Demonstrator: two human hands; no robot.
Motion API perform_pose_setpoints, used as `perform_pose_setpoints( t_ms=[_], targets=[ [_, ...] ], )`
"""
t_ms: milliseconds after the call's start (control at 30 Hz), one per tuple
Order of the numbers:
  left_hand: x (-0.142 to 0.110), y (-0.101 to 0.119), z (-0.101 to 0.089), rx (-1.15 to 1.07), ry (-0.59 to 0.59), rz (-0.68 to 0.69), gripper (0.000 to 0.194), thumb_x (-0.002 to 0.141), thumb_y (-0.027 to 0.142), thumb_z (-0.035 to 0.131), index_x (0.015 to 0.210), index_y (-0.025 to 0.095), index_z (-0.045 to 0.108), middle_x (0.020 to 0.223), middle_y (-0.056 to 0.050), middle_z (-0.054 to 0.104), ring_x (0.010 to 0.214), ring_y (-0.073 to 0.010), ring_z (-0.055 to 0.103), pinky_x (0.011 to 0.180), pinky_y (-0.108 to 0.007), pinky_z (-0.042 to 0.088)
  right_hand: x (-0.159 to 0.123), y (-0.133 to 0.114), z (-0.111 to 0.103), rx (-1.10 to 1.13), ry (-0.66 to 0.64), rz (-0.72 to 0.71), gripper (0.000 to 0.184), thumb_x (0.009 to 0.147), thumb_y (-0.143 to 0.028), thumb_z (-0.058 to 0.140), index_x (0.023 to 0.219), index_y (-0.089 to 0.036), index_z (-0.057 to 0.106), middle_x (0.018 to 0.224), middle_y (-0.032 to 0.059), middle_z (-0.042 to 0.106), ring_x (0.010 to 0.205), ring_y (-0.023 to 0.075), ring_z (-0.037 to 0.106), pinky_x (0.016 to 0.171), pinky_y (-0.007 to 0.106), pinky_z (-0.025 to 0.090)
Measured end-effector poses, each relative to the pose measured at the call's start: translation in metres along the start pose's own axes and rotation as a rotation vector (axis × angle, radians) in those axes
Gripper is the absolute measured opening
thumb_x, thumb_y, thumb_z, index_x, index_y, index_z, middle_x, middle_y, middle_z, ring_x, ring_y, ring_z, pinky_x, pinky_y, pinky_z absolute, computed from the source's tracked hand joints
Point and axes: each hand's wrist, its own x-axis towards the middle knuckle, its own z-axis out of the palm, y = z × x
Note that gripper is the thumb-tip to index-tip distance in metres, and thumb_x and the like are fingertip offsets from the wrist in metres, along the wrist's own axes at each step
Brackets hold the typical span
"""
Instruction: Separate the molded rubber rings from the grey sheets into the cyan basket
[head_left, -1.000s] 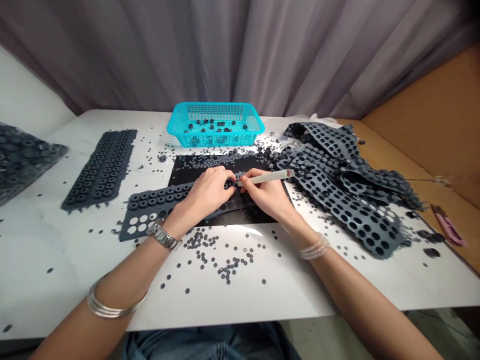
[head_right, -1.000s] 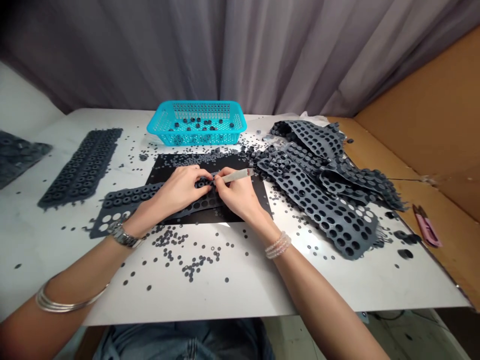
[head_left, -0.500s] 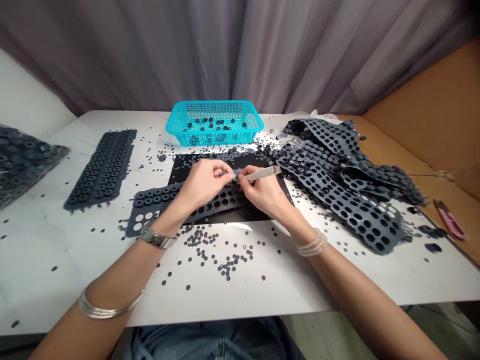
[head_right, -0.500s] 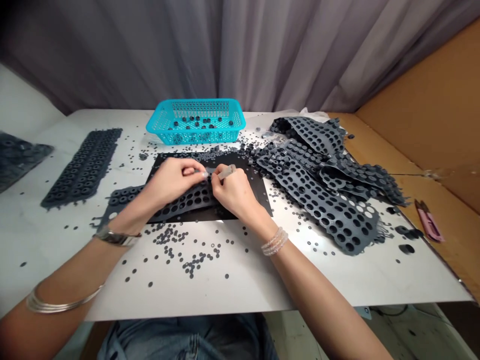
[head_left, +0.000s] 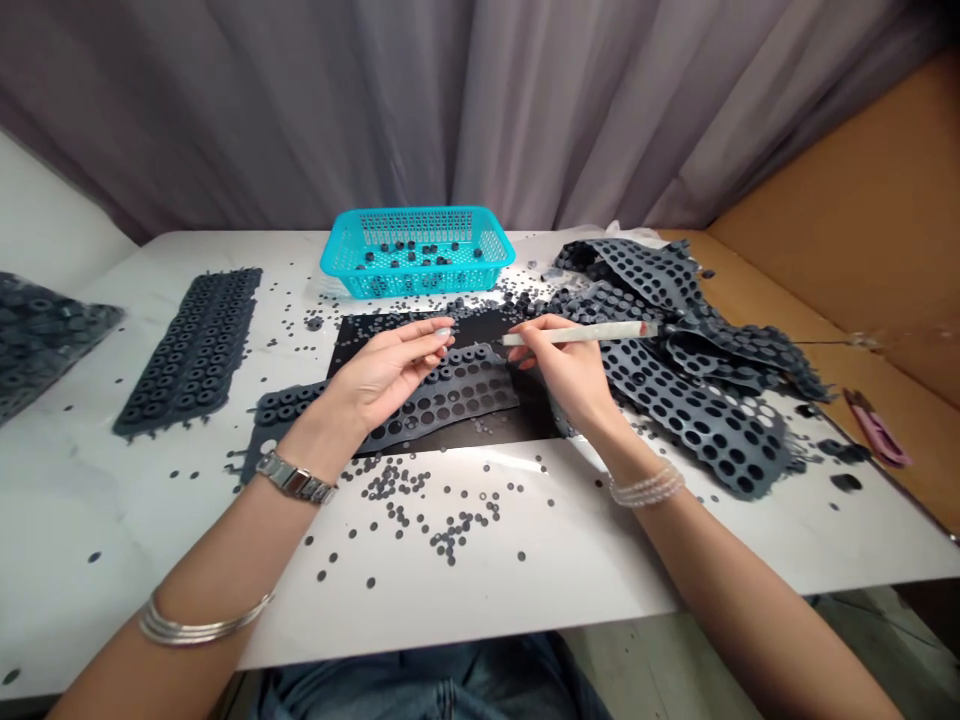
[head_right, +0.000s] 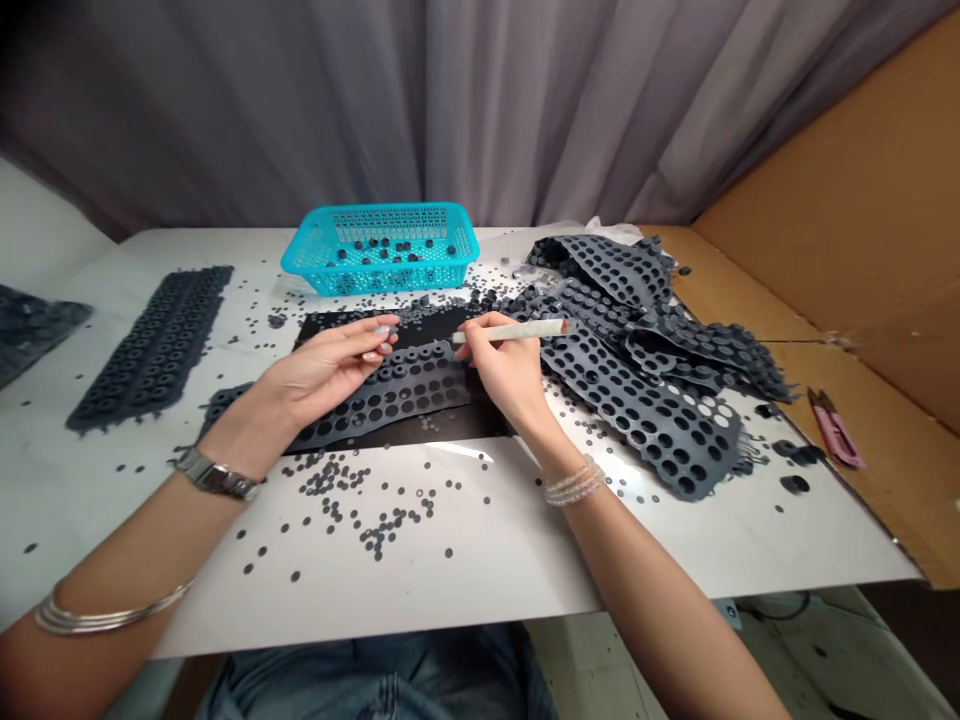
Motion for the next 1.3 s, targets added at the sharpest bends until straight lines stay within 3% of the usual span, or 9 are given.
perform_pose_setpoints(
  t_ms=[267, 400, 467, 567, 633, 767, 900, 1133, 1300],
  targets=[
    [-0.006, 0.000, 0.008, -0.062, -0.080, -0.088, 0.011, 0.083, 0.013, 0.066, 0.078, 0.005, 0.071, 0.073, -0.005, 0.063, 0.061, -0.0046, 0.057, 0.054, -0.010, 0.049, -0.003, 0.002, 0.002, -0.037, -0.047, -0.020, 0.018, 0.081, -0.030, 0.056, 0.076, -0.016, 0.066, 0.067, 0.0032, 0.066, 0.067, 0.0160, 0.063, 0.062, 0.027, 0.049],
    [-0.010, 0.002, 0.011, -0.175, -0.081, -0.134, 0.012, 0.085, 0.008, 0.059, 0.080, 0.008, 0.069, 0.091, -0.011, 0.068, 0.086, -0.0129, 0.066, 0.069, -0.016, 0.055, -0.005, 0.000, 0.003, -0.063, -0.060, -0.036, 0.019, 0.082, -0.031, 0.056, 0.075, -0.016, 0.066, 0.066, 0.0030, 0.066, 0.066, 0.0159, 0.062, 0.062, 0.027, 0.048],
    [-0.010, 0.003, 0.011, -0.231, -0.074, -0.127, 0.020, 0.077, -0.002, 0.051, 0.083, 0.008, 0.068, 0.099, -0.014, 0.067, 0.098, -0.0179, 0.065, 0.076, -0.021, 0.056, -0.005, 0.002, 0.005, -0.058, -0.074, -0.041, 0.019, 0.082, -0.032, 0.055, 0.075, -0.017, 0.066, 0.065, 0.0027, 0.066, 0.065, 0.0158, 0.061, 0.061, 0.027, 0.048],
    [-0.008, 0.005, 0.007, -0.224, -0.061, -0.107, 0.025, 0.064, 0.002, 0.049, 0.082, 0.009, 0.066, 0.091, -0.014, 0.065, 0.084, -0.0167, 0.062, 0.064, -0.024, 0.052, -0.006, 0.005, 0.010, -0.048, -0.123, -0.048, 0.021, 0.084, -0.033, 0.054, 0.077, -0.017, 0.065, 0.066, 0.0027, 0.066, 0.064, 0.0158, 0.062, 0.062, 0.027, 0.048],
    [-0.005, 0.006, 0.003, -0.027, -0.002, -0.048, 0.016, 0.067, 0.012, 0.053, 0.076, 0.011, 0.066, 0.078, -0.010, 0.061, 0.068, -0.0131, 0.055, 0.053, -0.023, 0.044, -0.007, 0.007, 0.014, -0.074, -0.168, -0.054, 0.022, 0.085, -0.034, 0.054, 0.078, -0.017, 0.066, 0.068, 0.0030, 0.067, 0.065, 0.0158, 0.062, 0.062, 0.027, 0.047],
    [-0.006, 0.004, -0.001, 0.933, 0.146, 0.250, 0.012, 0.073, 0.026, 0.063, 0.074, 0.017, 0.071, 0.071, -0.005, 0.061, 0.069, -0.0167, 0.054, 0.065, -0.030, 0.043, -0.011, 0.006, 0.021, -0.153, -0.247, -0.069, 0.021, 0.085, -0.033, 0.054, 0.078, -0.017, 0.066, 0.067, 0.0025, 0.068, 0.063, 0.0150, 0.061, 0.059, 0.026, 0.045],
    [-0.007, -0.002, -0.003, 1.521, 0.031, 0.436, 0.022, 0.077, 0.025, 0.062, 0.094, 0.018, 0.075, 0.084, -0.007, 0.065, 0.082, -0.0230, 0.059, 0.081, -0.036, 0.042, -0.013, 0.002, 0.026, -0.209, -0.290, -0.115, 0.024, 0.086, -0.030, 0.053, 0.069, -0.017, 0.063, 0.066, 0.0011, 0.066, 0.059, 0.0126, 0.056, 0.054, 0.024, 0.038],
    [0.001, -0.011, -0.006, 1.664, -0.005, 0.464, 0.024, 0.080, 0.025, 0.059, 0.099, 0.018, 0.072, 0.086, -0.007, 0.061, 0.080, -0.0232, 0.058, 0.076, -0.034, 0.042, -0.012, 0.002, 0.031, -0.284, -0.296, -0.176, 0.023, 0.087, -0.026, 0.050, 0.069, -0.017, 0.062, 0.066, 0.0008, 0.065, 0.058, 0.0126, 0.055, 0.053, 0.024, 0.035],
    [0.001, -0.012, -0.003, 1.565, -0.037, 0.476, 0.016, 0.079, 0.018, 0.056, 0.082, 0.017, 0.072, 0.080, -0.006, 0.061, 0.080, -0.0219, 0.057, 0.075, -0.033, 0.041, -0.012, -0.003, 0.034, -0.406, -0.276, -0.208, 0.022, 0.086, -0.022, 0.050, 0.066, -0.019, 0.058, 0.064, 0.0024, 0.064, 0.058, 0.0147, 0.055, 0.055, 0.026, 0.035]
  ],
)
